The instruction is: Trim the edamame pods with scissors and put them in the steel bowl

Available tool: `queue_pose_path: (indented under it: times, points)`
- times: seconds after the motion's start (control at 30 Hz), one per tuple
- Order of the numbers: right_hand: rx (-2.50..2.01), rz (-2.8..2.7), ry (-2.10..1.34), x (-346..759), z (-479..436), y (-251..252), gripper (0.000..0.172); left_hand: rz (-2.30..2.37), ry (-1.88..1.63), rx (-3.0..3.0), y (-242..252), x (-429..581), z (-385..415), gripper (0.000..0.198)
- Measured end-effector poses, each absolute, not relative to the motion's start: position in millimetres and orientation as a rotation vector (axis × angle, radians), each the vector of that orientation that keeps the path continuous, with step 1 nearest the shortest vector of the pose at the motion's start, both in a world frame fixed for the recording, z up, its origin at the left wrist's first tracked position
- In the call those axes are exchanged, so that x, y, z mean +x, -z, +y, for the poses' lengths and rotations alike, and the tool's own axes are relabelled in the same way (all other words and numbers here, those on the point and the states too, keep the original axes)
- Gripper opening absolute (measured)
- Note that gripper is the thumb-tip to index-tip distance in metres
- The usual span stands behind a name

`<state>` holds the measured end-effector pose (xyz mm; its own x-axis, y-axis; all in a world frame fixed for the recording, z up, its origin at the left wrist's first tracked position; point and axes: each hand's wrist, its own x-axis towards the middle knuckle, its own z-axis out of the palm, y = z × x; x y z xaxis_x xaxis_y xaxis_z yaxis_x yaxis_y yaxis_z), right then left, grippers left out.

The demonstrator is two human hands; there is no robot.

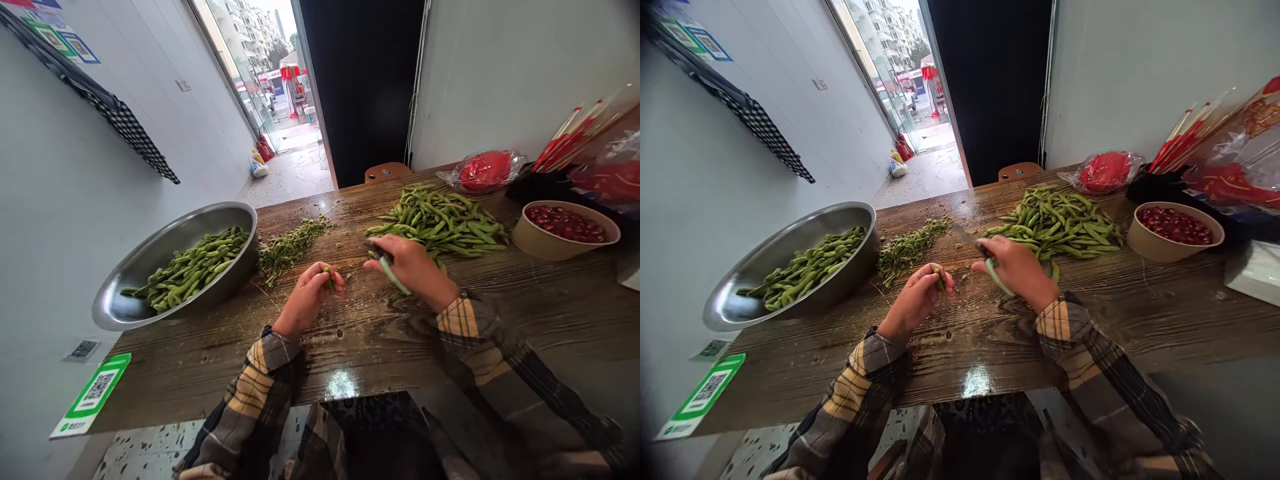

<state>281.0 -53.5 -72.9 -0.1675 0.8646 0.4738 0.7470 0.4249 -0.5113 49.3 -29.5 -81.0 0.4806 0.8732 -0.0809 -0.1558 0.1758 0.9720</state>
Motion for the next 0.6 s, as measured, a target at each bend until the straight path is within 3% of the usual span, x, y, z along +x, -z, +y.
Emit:
queue_pose_path:
  times: [0.1,0.27,0.43,0.6]
  points:
    - [-1.352,-1.566,-0.105,299.9,-44.2,72.2,0.039,0.822,-0.848,1.191,81.1,51.5,-26.8,0.010]
    - [-1.304,-1.214,-0.184,317.6,-36.5,76.5,0.041,0.882,-0.613,1.861,82.6,76.4,-29.0,0.010]
    - [-1.274,-1.113,-0.266,320.1,-30.6,82.2,0.043,0.765,-0.480,2.182,93.1,87.4,-11.0,0.021]
    - [-1.251,-1.148,-0.319,319.3,-28.5,83.4,0.045,1.196,-0.620,2.329,88.7,62.9,40.7,0.012]
